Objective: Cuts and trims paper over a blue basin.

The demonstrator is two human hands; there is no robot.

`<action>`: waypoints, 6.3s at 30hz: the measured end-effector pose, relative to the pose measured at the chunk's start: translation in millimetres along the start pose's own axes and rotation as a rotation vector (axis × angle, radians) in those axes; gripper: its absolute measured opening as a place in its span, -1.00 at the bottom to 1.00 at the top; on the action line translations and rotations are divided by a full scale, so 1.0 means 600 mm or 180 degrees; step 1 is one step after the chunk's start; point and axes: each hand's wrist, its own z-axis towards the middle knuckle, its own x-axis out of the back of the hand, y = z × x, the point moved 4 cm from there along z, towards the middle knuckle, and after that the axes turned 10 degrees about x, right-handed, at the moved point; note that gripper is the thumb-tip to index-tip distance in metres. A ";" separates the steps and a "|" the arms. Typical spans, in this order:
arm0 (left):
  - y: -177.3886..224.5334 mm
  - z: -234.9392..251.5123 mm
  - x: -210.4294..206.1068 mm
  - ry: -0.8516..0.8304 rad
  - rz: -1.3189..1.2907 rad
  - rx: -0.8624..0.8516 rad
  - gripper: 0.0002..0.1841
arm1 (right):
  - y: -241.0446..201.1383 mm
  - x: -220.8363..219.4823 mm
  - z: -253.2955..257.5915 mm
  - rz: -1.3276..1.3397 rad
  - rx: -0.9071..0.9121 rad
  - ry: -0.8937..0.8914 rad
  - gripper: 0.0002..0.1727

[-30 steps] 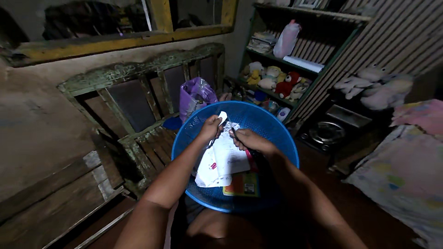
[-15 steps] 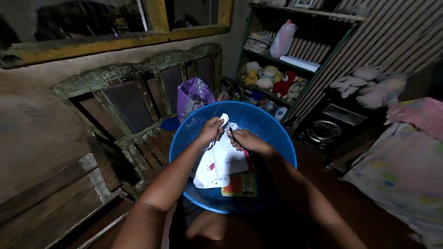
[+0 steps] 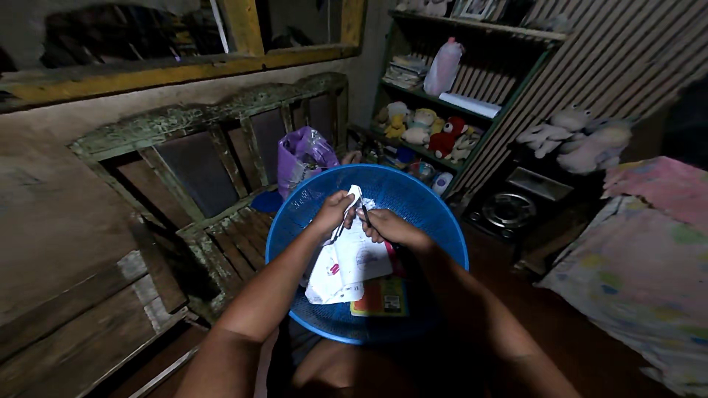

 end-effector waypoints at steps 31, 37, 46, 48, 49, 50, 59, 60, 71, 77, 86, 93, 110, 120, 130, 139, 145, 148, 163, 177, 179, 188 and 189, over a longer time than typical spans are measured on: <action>0.023 -0.002 0.048 -0.0090 0.0476 0.0015 -0.70 | 0.004 0.012 -0.007 0.0050 -0.0160 -0.0167 -0.25; 0.024 -0.018 0.031 -0.0297 0.0527 0.0043 -0.74 | 0.001 0.011 -0.010 -0.0011 -0.0127 -0.0124 -0.26; 0.019 -0.008 0.039 -0.0319 0.0526 0.0128 -0.73 | 0.006 0.013 -0.007 -0.0078 -0.0070 -0.0150 -0.36; 0.019 -0.011 0.038 -0.0343 0.0534 0.0189 -0.73 | 0.004 0.013 -0.008 -0.0016 -0.0076 -0.0134 -0.35; 0.017 -0.014 0.036 -0.0375 0.0556 0.0243 -0.73 | 0.005 0.014 -0.008 0.0033 -0.0075 -0.0131 -0.34; 0.015 -0.016 0.035 -0.0446 0.0586 0.0296 -0.73 | 0.006 0.015 -0.008 0.0081 -0.0070 -0.0129 -0.33; 0.028 -0.026 0.034 -0.0249 0.0386 0.0145 -0.73 | 0.006 0.019 -0.010 0.0074 0.0050 -0.0123 -0.42; 0.028 -0.027 0.036 -0.0159 0.0352 0.0107 -0.72 | 0.005 0.018 -0.010 0.0101 0.0031 -0.0130 -0.41; 0.024 -0.014 0.039 -0.0221 0.0412 0.0039 -0.73 | 0.007 0.014 -0.008 0.0121 -0.0092 -0.0164 -0.28; 0.023 -0.011 0.041 -0.0300 0.0523 0.0045 -0.74 | 0.008 0.014 -0.010 0.0149 0.0010 -0.0183 -0.33; 0.014 -0.009 0.043 -0.0532 0.0531 0.0213 -0.75 | 0.014 0.017 -0.006 0.0179 0.0035 -0.0216 -0.36; 0.008 -0.003 0.044 -0.0528 0.0506 0.0258 -0.75 | 0.007 0.015 -0.009 0.0074 -0.0093 -0.0239 -0.39; 0.016 0.003 0.037 0.0356 0.0191 -0.0079 -0.67 | 0.006 -0.002 -0.010 0.0069 -0.0168 -0.0305 -0.20; 0.009 -0.007 -0.008 -0.0010 0.0204 -0.0101 -0.66 | 0.005 -0.004 -0.013 0.0058 -0.0064 -0.0117 -0.22; -0.001 -0.002 0.001 -0.0045 0.0149 -0.0078 -0.69 | -0.003 -0.002 -0.013 -0.0003 -0.0092 -0.0092 -0.26; -0.003 -0.011 -0.002 0.0005 -0.0027 0.0056 -0.68 | -0.002 0.001 -0.006 -0.0150 -0.0191 -0.0017 -0.34; -0.002 -0.010 0.017 0.0177 -0.0444 0.0055 -0.69 | -0.006 -0.008 0.000 -0.0195 -0.0352 -0.0187 -0.20; 0.005 -0.013 0.023 0.0447 -0.0315 -0.0128 -0.75 | -0.010 -0.015 0.005 -0.0136 -0.0322 -0.0256 -0.18; 0.023 -0.018 0.027 0.0205 -0.0056 0.0035 -0.68 | -0.022 -0.022 0.024 -0.0148 0.0028 -0.0129 -0.31; 0.042 -0.011 0.022 0.0162 0.0256 -0.0068 -0.67 | -0.023 -0.005 0.037 -0.0018 0.0245 0.0122 -0.37; 0.048 -0.009 0.019 0.0285 0.0421 -0.0039 -0.68 | -0.019 -0.002 0.037 -0.0023 0.0255 0.0239 -0.39; 0.119 0.037 0.019 0.0942 0.1609 0.0305 -0.70 | -0.005 0.020 0.031 0.0007 -0.0141 0.0396 -0.23; 0.123 0.044 0.016 0.0868 0.1768 0.0286 -0.72 | -0.005 0.026 0.035 -0.0067 -0.0181 0.0387 -0.21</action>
